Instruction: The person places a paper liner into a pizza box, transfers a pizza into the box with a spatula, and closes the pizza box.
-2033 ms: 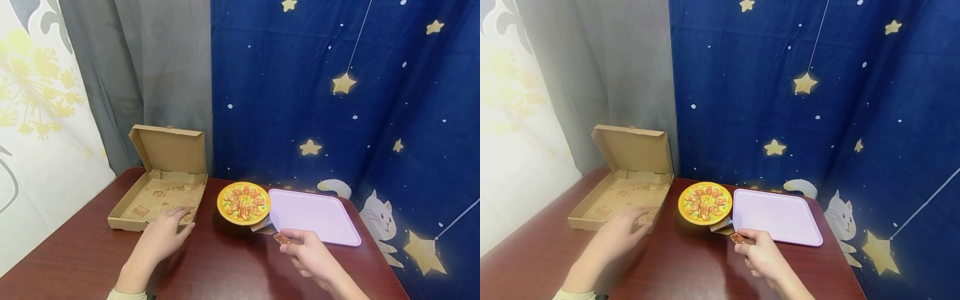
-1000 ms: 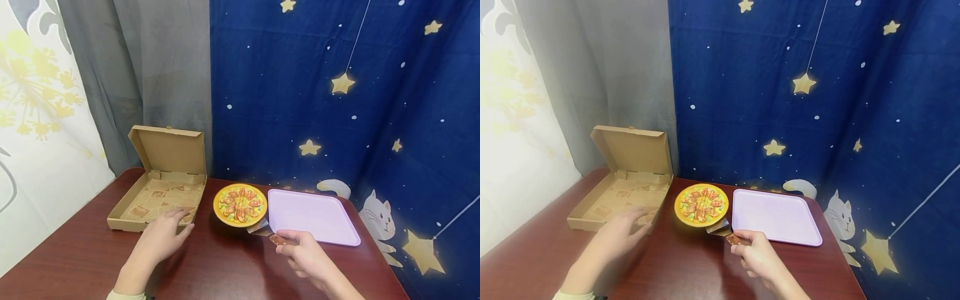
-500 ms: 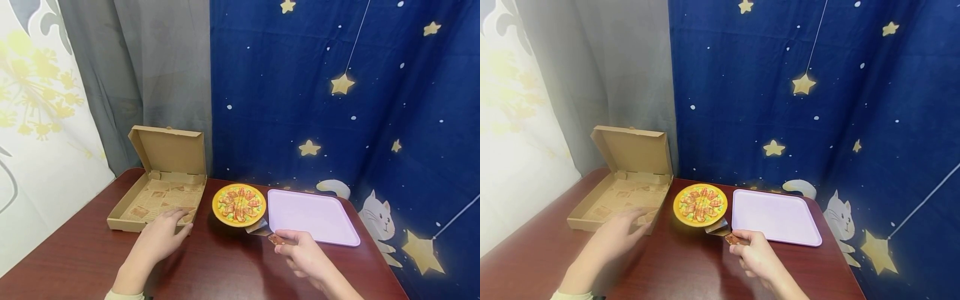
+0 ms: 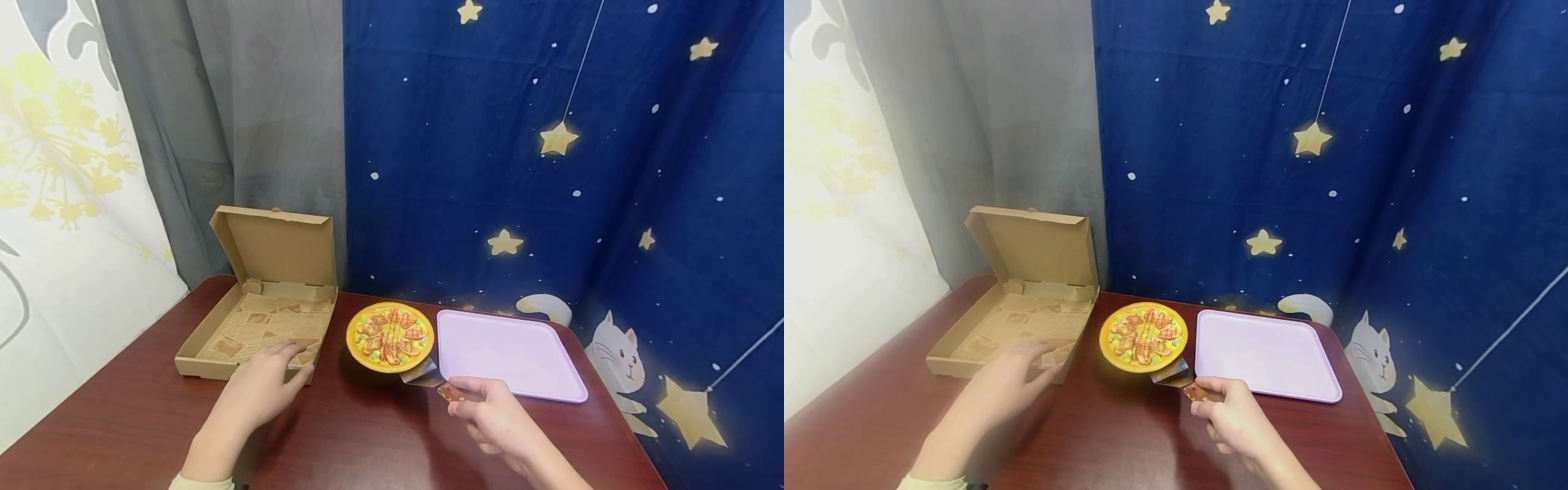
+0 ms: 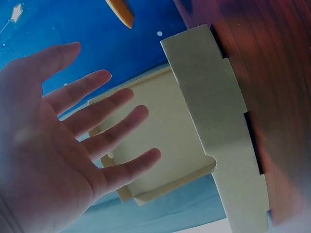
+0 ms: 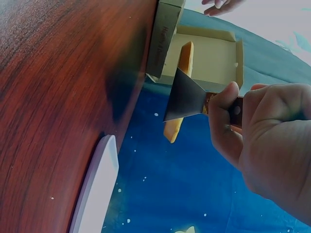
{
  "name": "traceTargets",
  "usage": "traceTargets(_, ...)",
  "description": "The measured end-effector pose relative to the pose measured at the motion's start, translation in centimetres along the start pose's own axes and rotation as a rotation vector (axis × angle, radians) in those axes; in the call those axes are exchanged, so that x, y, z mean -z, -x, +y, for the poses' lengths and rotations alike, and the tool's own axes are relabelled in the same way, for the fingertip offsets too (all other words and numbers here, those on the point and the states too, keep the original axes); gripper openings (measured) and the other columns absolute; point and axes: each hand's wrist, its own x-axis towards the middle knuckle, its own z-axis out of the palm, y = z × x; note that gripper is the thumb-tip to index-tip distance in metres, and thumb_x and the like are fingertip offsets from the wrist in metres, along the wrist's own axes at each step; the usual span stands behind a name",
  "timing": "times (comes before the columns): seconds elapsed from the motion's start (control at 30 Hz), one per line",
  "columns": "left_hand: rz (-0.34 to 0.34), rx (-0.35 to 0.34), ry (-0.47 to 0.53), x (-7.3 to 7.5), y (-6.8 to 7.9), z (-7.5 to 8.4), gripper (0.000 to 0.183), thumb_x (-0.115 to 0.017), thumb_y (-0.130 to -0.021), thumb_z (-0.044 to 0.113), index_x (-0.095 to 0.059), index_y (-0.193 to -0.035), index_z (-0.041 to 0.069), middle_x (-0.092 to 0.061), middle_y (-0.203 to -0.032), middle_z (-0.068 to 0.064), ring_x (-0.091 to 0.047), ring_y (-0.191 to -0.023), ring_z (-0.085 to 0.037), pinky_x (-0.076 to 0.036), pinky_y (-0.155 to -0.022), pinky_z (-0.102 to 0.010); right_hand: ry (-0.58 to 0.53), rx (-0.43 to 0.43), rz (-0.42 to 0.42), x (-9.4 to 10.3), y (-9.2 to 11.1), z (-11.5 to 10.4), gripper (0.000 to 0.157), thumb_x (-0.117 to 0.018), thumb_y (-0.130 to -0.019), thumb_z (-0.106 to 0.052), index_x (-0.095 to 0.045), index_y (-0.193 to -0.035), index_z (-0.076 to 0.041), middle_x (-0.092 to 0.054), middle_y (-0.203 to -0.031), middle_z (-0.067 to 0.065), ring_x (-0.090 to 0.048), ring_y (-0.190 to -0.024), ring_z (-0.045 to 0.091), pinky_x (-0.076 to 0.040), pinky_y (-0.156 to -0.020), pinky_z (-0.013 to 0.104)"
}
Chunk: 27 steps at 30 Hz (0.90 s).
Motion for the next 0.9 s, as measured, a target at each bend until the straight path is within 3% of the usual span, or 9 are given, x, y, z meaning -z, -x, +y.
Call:
traceTargets(0.43,0.015,-0.003,0.008,0.00,0.15,-0.16,0.044,-0.072,-0.100,0.035,-0.071,-0.137,0.010,-0.070,-0.141,-0.019,-0.066,-0.132,-0.045,-0.053,-0.104,-0.067,0.001,-0.010,0.003,-0.15,-0.16,0.06,0.064,-0.064,-0.096,-0.006,-0.044,-0.154,0.011,-0.054,-0.079,0.000,-0.023,-0.044,0.004,-0.017,-0.040,0.015)
traceTargets(0.9,0.003,0.004,0.007,-0.05,0.32,-0.61,0.044,-0.071,-0.101,0.035,-0.070,-0.138,0.011,-0.069,-0.142,-0.019,-0.065,-0.132,-0.046,-0.052,-0.106,-0.068,0.016,-0.006,-0.002,-0.27,-0.18,0.00,0.065,-0.062,-0.096,-0.005,-0.041,-0.155,0.012,-0.070,-0.099,0.007,-0.023,-0.044,0.005,-0.017,-0.041,0.016)
